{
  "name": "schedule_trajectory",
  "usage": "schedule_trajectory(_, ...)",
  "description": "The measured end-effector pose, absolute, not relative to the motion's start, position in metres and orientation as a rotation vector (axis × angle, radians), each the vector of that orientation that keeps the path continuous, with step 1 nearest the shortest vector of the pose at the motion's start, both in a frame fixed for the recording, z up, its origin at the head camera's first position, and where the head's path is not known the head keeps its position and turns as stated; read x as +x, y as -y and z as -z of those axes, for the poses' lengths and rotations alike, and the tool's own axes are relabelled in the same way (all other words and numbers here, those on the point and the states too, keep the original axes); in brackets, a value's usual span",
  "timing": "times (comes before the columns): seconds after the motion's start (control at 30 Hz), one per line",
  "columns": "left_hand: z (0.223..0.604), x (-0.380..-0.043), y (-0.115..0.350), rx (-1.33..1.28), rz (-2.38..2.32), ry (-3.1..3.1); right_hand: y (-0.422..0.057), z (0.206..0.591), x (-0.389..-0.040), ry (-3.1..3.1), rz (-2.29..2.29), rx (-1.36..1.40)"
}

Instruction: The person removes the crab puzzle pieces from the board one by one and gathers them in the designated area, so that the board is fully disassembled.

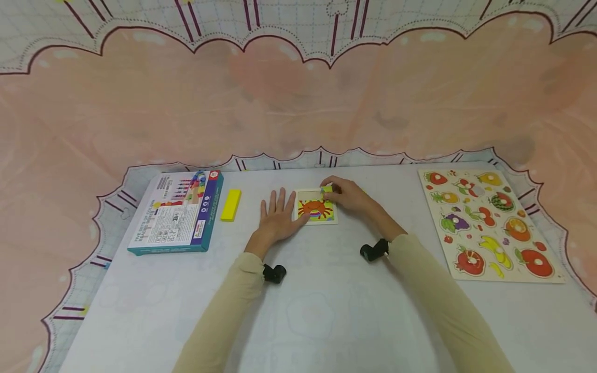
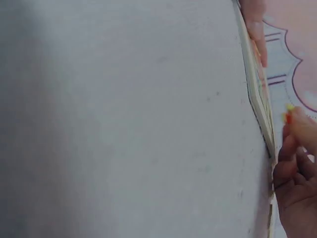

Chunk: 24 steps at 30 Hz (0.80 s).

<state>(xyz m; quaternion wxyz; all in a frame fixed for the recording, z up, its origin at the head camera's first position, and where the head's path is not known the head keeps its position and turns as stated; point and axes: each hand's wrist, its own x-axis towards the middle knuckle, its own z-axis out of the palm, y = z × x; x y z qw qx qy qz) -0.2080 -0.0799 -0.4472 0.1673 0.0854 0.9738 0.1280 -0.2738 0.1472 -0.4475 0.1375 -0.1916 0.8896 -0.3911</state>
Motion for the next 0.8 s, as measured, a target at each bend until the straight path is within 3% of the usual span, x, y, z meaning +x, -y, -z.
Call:
schedule_trajectory(0.3,0.449,-0.208,0.078,0.252,-0.375,-2.766,-0.2,0.439,-0.273,-2.598,1.309,-0.155)
schedule_trajectory(0.53,0.452,-0.21,0.08,0.253,-0.372,-2.775,-0.235,0.438,-0.263,-2.692,1.106,-0.217)
schedule_trajectory(0.8,0.454,-0.209,0.081,0.253,-0.376,-2.771,-0.245,0.443,-0.263,-2.729,1.016,-0.254)
